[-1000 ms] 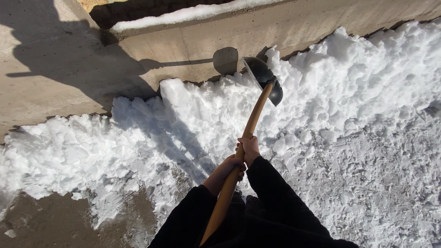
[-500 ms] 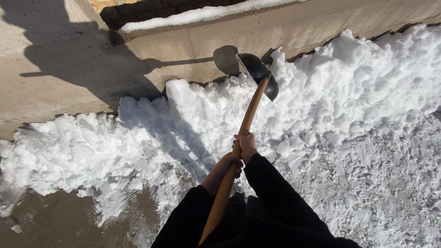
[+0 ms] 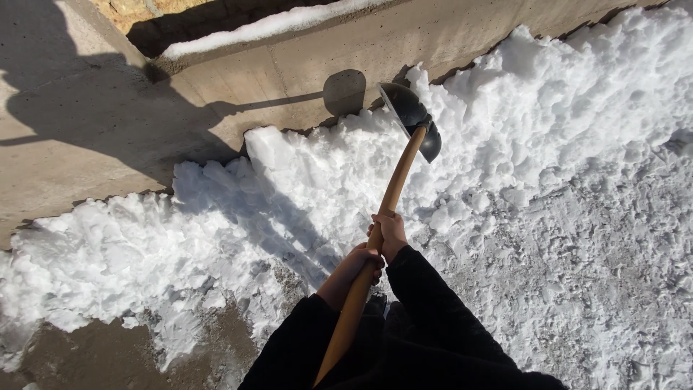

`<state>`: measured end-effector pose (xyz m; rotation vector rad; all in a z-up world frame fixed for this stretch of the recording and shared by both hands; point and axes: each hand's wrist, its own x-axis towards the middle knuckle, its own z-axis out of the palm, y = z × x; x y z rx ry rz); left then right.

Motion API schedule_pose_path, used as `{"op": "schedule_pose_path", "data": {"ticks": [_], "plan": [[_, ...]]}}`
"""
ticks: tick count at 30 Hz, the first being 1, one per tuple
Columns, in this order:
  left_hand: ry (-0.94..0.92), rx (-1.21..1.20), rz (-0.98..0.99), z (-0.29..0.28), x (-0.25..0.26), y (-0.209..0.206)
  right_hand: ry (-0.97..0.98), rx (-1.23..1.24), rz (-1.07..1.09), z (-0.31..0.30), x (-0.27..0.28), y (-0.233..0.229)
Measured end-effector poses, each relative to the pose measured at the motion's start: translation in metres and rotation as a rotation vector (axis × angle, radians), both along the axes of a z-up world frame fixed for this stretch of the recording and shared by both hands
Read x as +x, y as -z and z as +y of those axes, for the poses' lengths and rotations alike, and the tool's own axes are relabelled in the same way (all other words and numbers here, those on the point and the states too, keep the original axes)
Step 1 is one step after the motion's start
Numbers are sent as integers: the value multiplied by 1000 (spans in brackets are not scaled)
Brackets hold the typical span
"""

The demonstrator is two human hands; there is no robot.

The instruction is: The person holds a snow shovel with both hands, scooping snow from a concrete surface and tossing it against a nearby wall.

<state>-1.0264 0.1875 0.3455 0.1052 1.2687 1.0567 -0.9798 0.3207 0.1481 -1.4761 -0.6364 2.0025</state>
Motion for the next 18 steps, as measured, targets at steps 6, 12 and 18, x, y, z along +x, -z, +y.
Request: {"op": "schedule_pose_path", "data": {"ticks": [6,12,18], "plan": [[87,-19,12,4,14,-4,115,-36,76,-6,32,-25],[324,107,156,22,30,148,293,-105,110,-16,66,-32],[614,50,228,28,59,163,387,-196,126,-26,118,-9]]}}
